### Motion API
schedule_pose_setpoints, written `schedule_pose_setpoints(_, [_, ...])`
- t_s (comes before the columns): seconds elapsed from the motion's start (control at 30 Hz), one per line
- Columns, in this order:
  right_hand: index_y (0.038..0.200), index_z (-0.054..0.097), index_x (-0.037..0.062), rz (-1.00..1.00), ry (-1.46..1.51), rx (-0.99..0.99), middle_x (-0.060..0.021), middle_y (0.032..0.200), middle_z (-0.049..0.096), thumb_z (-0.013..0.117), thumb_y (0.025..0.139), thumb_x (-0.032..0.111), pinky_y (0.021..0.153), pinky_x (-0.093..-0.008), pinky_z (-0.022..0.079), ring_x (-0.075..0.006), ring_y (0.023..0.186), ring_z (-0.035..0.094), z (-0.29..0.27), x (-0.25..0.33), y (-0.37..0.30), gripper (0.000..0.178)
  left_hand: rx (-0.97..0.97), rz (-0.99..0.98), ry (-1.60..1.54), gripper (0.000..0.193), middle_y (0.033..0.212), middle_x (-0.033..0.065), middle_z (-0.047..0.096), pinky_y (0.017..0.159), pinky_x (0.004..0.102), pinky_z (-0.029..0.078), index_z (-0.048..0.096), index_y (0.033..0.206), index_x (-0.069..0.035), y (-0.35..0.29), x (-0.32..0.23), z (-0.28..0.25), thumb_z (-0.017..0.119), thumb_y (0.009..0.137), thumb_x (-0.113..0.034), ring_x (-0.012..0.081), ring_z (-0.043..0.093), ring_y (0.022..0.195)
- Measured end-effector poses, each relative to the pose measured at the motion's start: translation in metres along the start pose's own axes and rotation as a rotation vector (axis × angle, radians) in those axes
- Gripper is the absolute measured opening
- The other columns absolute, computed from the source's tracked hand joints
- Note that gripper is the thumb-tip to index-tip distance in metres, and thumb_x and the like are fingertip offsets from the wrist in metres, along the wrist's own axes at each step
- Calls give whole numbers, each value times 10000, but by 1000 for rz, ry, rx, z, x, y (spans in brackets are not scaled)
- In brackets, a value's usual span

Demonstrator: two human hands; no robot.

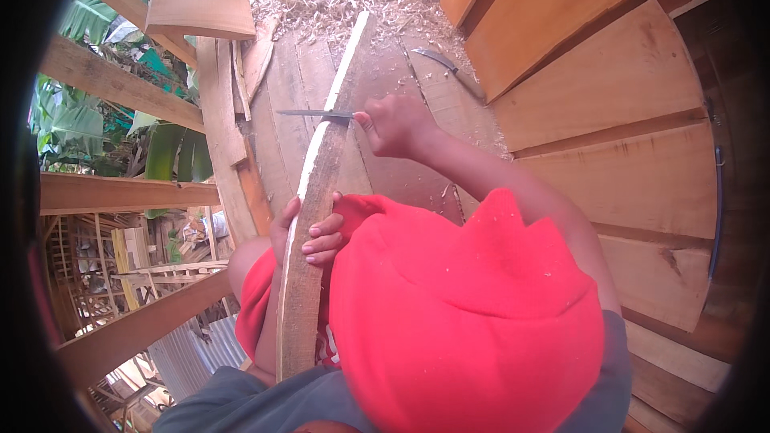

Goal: The person uses a knife to shave and shape a long, thin wooden plank. They hold the plank vertically against their body, using their bare feet to secure it while they work with their hands.

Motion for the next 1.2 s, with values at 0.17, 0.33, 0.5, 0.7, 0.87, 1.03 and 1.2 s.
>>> schedule_pose_setpoints(0.17, [736,540,55,-135,15,44,-211,598,583,532,988,344,530,-539,469,-437,582,613,-6,26,-10,383,-21,-9,42,590,794,68,456,482,279,414,415,1394,24,-8,7,2,528,993,-395,134,444,567])
schedule_pose_setpoints(0.33, [732,555,53,20,-32,63,-194,594,608,553,977,320,549,-524,505,-414,573,640,-4,30,-22,362,-21,2,15,578,790,65,448,488,279,420,414,1410,20,1,1,-1,512,1005,-380,137,460,581])
schedule_pose_setpoints(0.5, [790,633,29,216,-132,-79,-217,670,656,526,991,322,614,-526,540,-408,650,685,-19,-49,-4,371,-81,-22,124,624,805,65,449,474,274,444,377,1423,47,5,12,-11,523,1004,-391,121,474,557])
schedule_pose_setpoints(0.7, [733,588,40,108,-51,163,-240,677,648,512,1002,346,593,-545,516,-447,632,652,-10,-3,-24,414,-114,-34,132,610,792,64,456,454,270,429,398,1416,39,9,15,-13,525,1000,-389,125,482,553])
schedule_pose_setpoints(0.87, [793,637,38,205,-5,32,-235,668,652,521,995,349,642,-537,536,-450,672,673,-5,-66,-11,389,-104,-20,42,577,781,61,453,470,265,416,436,1399,22,15,14,-14,514,1002,-388,119,456,560])
schedule_pose_setpoints(1.03, [842,659,15,36,63,171,-245,678,649,513,992,317,648,-541,543,-454,682,671,17,-6,-34,367,-76,-14,13,595,777,58,448,470,267,419,419,1396,31,15,13,-9,519,1001,-402,119,461,562])
schedule_pose_setpoints(1.2, [797,600,29,351,30,-75,-260,683,638,502,996,319,681,-558,530,-464,702,664,16,-129,-22,365,-37,-22,-109,610,779,58,448,472,271,422,397,1400,25,17,17,-3,541,991,-404,121,466,559])
Point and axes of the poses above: each hand's wrist, its own y-axis towards the middle knuckle, its own z-axis out of the palm, x = y × z, the point moved 7 cm from there along y, towards the middle knuckle
